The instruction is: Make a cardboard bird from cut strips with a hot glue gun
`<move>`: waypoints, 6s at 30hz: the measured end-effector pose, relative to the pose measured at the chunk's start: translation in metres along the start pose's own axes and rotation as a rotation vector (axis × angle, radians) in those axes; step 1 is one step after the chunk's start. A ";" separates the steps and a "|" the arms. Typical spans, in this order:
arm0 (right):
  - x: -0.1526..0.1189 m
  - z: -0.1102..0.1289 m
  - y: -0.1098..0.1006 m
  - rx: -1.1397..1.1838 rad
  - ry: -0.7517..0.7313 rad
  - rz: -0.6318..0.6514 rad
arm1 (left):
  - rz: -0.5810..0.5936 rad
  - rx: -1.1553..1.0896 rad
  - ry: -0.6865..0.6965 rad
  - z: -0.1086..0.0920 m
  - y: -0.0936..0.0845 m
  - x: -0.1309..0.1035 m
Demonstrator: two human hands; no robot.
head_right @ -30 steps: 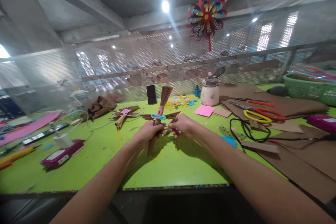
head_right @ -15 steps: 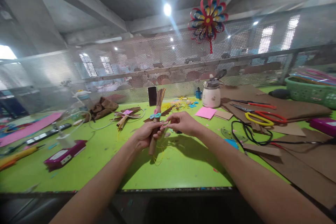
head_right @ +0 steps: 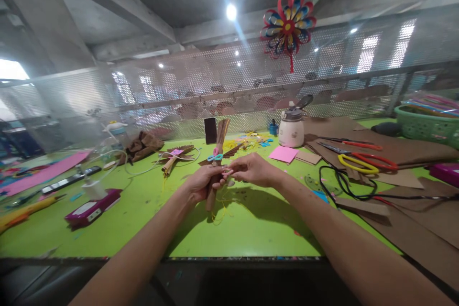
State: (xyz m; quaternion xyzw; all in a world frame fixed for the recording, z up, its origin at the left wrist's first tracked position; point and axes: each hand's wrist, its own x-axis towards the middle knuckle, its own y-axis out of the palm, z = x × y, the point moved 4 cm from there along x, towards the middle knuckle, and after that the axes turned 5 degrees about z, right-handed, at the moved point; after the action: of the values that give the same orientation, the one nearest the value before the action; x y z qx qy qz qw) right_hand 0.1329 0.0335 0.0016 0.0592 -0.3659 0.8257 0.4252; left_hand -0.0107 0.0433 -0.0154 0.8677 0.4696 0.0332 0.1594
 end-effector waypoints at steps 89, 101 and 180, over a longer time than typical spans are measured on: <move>-0.004 0.040 -0.011 -0.816 -0.280 -0.306 | -0.010 -0.059 0.084 -0.001 0.003 -0.001; 0.000 0.038 -0.002 -0.982 -0.278 -0.202 | -0.045 0.039 0.075 0.007 0.006 0.003; -0.001 0.023 -0.009 -0.606 -0.103 -0.228 | 0.043 0.275 0.008 0.010 0.007 -0.002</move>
State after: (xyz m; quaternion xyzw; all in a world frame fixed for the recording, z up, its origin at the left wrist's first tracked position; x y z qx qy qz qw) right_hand 0.1356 0.0215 0.0227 0.0121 -0.6072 0.6222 0.4939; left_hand -0.0035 0.0356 -0.0229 0.8911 0.4518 -0.0246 0.0365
